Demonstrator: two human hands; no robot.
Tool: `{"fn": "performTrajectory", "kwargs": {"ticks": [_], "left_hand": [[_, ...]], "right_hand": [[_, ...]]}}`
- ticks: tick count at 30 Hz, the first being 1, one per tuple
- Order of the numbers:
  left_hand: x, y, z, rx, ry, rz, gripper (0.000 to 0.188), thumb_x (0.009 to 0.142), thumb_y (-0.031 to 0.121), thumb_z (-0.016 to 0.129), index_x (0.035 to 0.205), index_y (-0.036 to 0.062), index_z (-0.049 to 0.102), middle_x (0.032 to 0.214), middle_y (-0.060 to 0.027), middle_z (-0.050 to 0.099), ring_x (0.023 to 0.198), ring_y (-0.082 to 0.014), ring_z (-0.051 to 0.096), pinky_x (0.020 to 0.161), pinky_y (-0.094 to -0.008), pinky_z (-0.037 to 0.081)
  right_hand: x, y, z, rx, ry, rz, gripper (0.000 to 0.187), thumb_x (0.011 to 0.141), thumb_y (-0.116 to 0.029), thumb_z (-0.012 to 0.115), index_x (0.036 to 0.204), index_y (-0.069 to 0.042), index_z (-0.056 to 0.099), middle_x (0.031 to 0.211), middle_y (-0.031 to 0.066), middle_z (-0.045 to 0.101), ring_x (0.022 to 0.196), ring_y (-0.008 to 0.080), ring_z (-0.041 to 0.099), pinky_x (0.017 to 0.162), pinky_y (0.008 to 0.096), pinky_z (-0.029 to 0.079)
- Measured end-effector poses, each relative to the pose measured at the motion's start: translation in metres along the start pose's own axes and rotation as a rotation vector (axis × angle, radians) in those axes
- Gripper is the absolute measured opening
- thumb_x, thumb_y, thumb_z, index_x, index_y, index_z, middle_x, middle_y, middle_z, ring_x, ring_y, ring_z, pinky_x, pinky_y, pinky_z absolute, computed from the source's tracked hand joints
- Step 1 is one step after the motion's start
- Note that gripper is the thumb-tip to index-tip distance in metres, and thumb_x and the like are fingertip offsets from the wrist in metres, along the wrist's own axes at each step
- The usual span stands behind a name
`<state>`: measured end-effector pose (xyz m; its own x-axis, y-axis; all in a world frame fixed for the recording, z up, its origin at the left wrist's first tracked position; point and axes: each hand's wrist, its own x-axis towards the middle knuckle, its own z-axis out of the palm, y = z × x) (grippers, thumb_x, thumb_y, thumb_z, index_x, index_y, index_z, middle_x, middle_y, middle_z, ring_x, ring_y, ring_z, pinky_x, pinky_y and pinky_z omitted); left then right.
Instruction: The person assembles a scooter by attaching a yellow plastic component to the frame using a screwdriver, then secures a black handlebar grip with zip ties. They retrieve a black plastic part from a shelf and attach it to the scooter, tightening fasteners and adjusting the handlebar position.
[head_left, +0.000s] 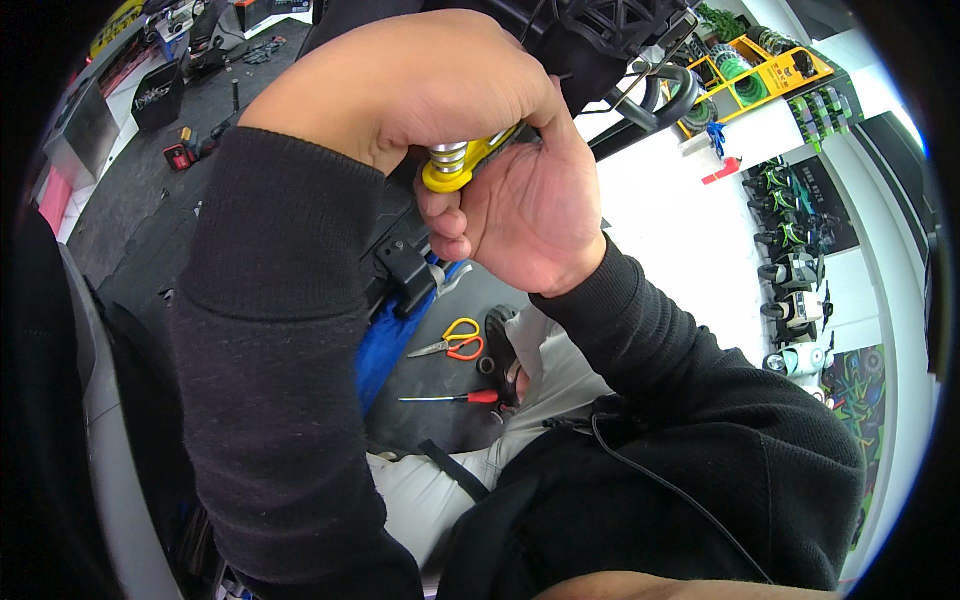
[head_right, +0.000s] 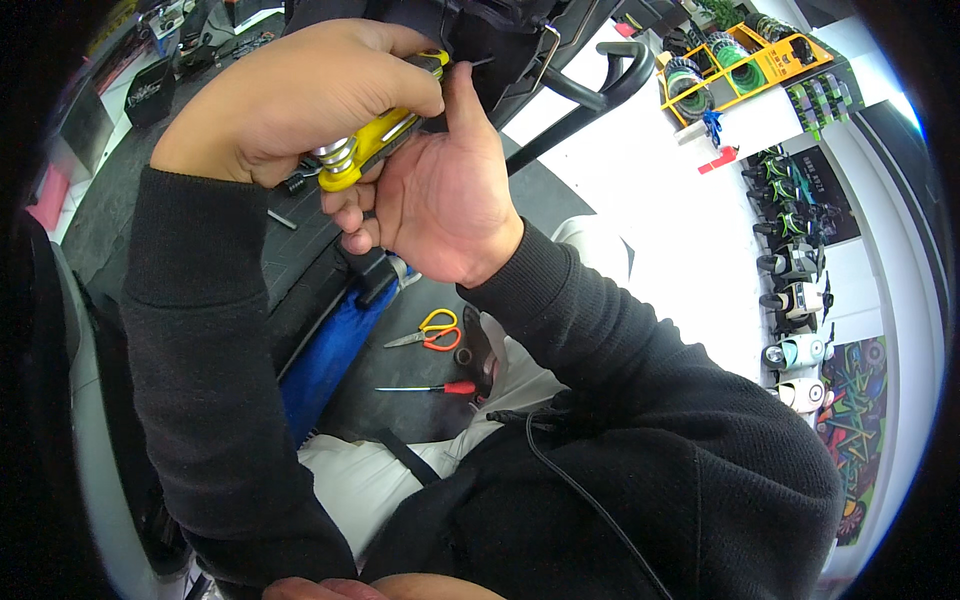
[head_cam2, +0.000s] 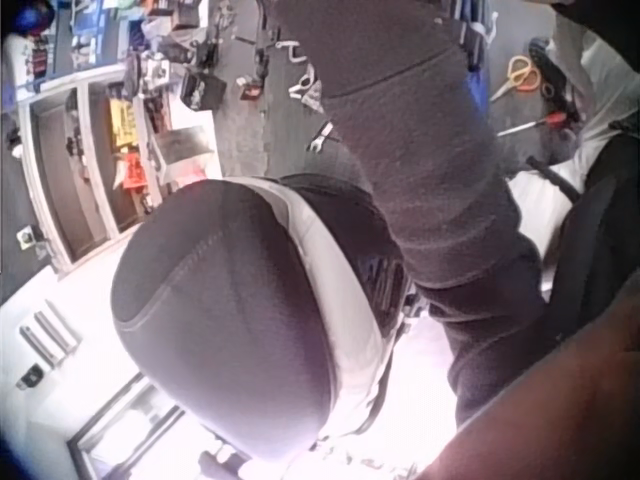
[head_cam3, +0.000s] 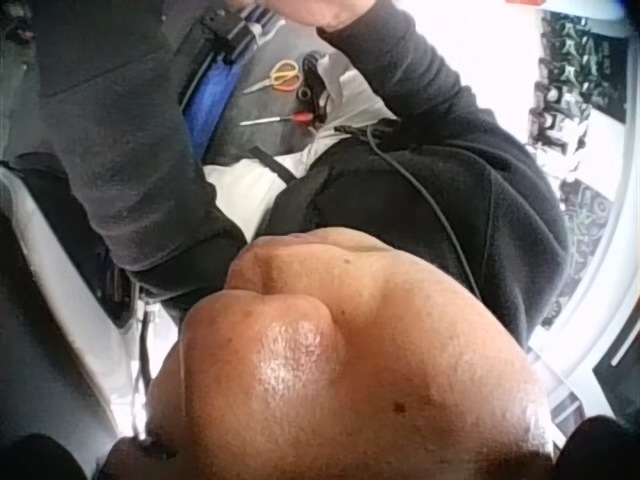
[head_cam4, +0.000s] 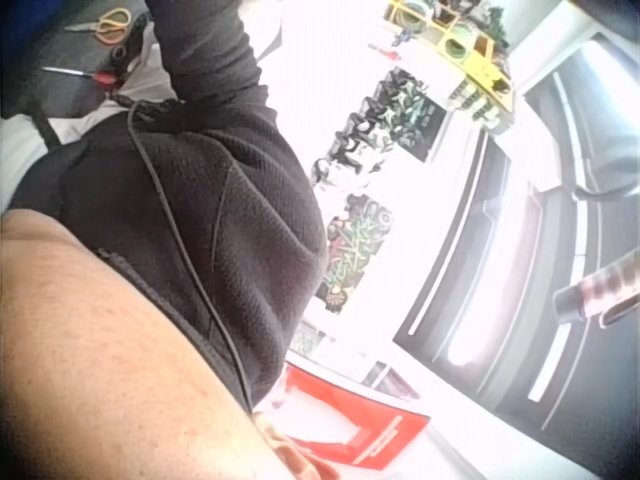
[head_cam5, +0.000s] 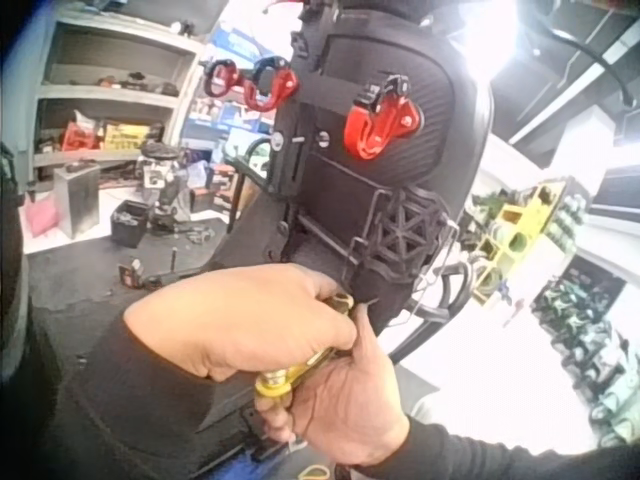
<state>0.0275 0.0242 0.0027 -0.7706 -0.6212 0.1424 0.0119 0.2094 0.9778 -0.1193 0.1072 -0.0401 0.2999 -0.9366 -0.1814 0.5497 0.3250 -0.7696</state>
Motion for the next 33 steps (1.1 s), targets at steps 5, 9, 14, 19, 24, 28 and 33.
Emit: {"fn": "performTrajectory", "kwargs": {"ticks": [5,9,14,19,24,28,33], "left_hand": [[0.007,0.002,-0.011,0.197,-0.109,-0.002,0.042,0.093,0.023,0.067,0.125,-0.0037,0.072,0.097,-0.0126,0.073,0.083,-0.0195,0.072,0.075,-0.0314,0.058],[0.008,0.005,-0.006,0.209,-0.086,-0.035,0.043,0.092,0.025,0.068,0.123,-0.0043,0.072,0.098,-0.0132,0.074,0.084,-0.0206,0.072,0.077,-0.0329,0.058],[0.008,0.017,0.004,0.373,-0.031,0.049,0.042,0.09,0.024,0.068,0.12,-0.005,0.074,0.092,-0.0179,0.075,0.078,-0.0223,0.074,0.072,-0.0345,0.059],[-0.003,0.032,0.022,0.552,0.071,-0.019,0.042,0.087,0.018,0.062,0.12,-0.007,0.07,0.095,-0.0311,0.073,0.073,-0.0377,0.076,0.069,-0.0414,0.06],[-0.008,0.032,0.038,0.576,0.194,0.11,0.047,0.088,0.014,0.059,0.131,-0.0064,0.065,0.115,-0.0315,0.071,0.103,-0.0479,0.07,0.091,-0.0477,0.057],[-0.005,0.03,0.044,0.824,0.314,0.13,0.041,0.09,0.016,0.069,0.125,-0.0057,0.068,0.114,-0.0293,0.071,0.113,-0.0437,0.068,0.098,-0.0482,0.054],[-0.009,0.028,0.062,0.981,0.414,0.076,0.045,0.089,0.015,0.072,0.131,0.0002,0.07,0.125,-0.0281,0.07,0.116,-0.045,0.068,0.099,-0.0456,0.054]], "right_hand": [[0.0,0.001,-0.005,0.023,-0.06,-0.026,0.09,0.104,-0.076,0.018,0.121,0.0,0.064,0.092,0.018,0.066,0.072,0.0249,0.058,0.065,0.0373,0.047],[0.0,0.001,-0.01,0.097,-0.154,0.001,0.107,0.096,-0.089,0.011,0.128,-0.001,0.063,0.097,0.0194,0.067,0.076,0.0258,0.061,0.07,0.0367,0.047],[-0.003,-0.002,-0.015,0.172,-0.271,0.013,0.114,0.093,-0.095,0.007,0.135,-0.005,0.062,0.104,0.0204,0.068,0.08,0.0267,0.064,0.073,0.0375,0.049],[-0.007,-0.001,-0.026,0.26,-0.224,0.079,0.112,0.093,-0.095,0.011,0.145,-0.009,0.059,0.114,0.023,0.073,0.088,0.03,0.071,0.078,0.0385,0.056],[-0.017,-0.009,-0.047,0.148,-0.303,0.129,0.112,0.095,-0.093,0.019,0.139,0.0,0.065,0.122,0.0262,0.074,0.095,0.0323,0.077,0.082,0.0409,0.063],[-0.051,-0.031,-0.071,-0.063,-0.233,0.099,0.098,0.106,-0.079,0.03,0.131,0.008,0.068,0.111,0.0227,0.077,0.092,0.0282,0.079,0.08,0.0361,0.064],[-0.091,-0.047,-0.115,-0.277,-0.002,0.021,0.079,0.112,-0.063,0.039,0.129,0.008,0.068,0.099,0.0133,0.077,0.083,0.0213,0.076,0.075,0.0323,0.061]]}}
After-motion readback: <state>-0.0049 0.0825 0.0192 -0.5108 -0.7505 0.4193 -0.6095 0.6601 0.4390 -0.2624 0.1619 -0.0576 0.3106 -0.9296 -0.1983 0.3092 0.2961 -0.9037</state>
